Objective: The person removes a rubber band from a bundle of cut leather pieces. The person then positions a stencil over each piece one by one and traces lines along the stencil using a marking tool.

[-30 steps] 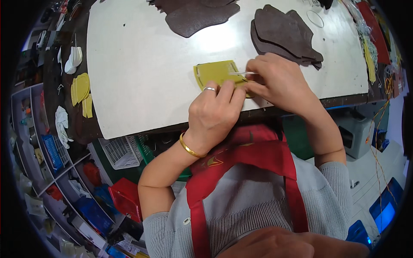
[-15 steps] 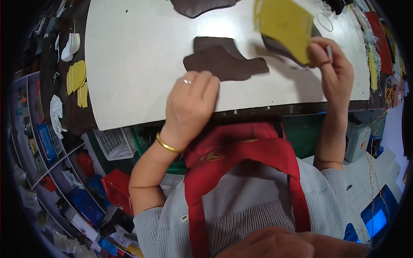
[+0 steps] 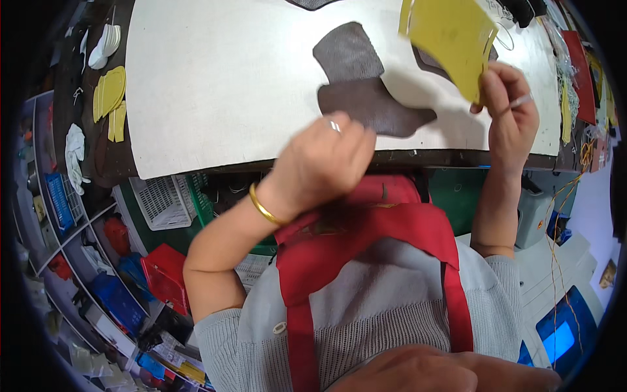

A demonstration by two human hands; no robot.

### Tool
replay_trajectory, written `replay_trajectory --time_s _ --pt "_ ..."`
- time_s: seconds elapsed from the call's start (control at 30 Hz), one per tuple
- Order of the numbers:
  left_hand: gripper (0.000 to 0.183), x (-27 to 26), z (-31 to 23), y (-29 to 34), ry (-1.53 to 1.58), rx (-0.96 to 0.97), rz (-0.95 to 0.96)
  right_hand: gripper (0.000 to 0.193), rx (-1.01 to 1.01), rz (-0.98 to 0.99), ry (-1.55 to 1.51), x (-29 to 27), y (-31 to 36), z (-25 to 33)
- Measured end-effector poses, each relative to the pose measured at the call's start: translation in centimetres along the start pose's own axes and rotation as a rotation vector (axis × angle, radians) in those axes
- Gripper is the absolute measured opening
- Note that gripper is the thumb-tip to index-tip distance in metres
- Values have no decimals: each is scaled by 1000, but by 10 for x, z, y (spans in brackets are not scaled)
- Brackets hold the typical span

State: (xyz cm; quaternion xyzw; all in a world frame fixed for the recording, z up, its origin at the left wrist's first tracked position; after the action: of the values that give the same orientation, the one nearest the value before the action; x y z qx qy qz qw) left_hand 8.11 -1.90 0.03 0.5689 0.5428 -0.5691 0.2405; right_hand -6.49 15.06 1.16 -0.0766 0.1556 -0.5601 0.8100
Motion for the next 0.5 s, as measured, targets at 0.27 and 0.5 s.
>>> replay_trajectory --time_s 0.27,0.5 --pt "21 -11 8 16 141 -78 -222 17 315 372 204 39 26 -43" --pt "19 -4 15 24 161 -266 -219 17 152 554 385 71 16 -35"
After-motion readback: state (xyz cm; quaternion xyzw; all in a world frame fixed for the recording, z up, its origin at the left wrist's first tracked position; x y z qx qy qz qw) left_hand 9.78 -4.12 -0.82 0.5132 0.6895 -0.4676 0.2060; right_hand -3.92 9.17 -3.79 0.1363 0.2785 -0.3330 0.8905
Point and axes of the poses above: each hand's wrist, its own y-axis away from the middle knuckle, its own x-axis out of the palm, z = x × y, the point moved 10 cm from there along -y, towards the middle knuckle, and after that the axes turned 7 degrees about -x, right-handed, at the moved point
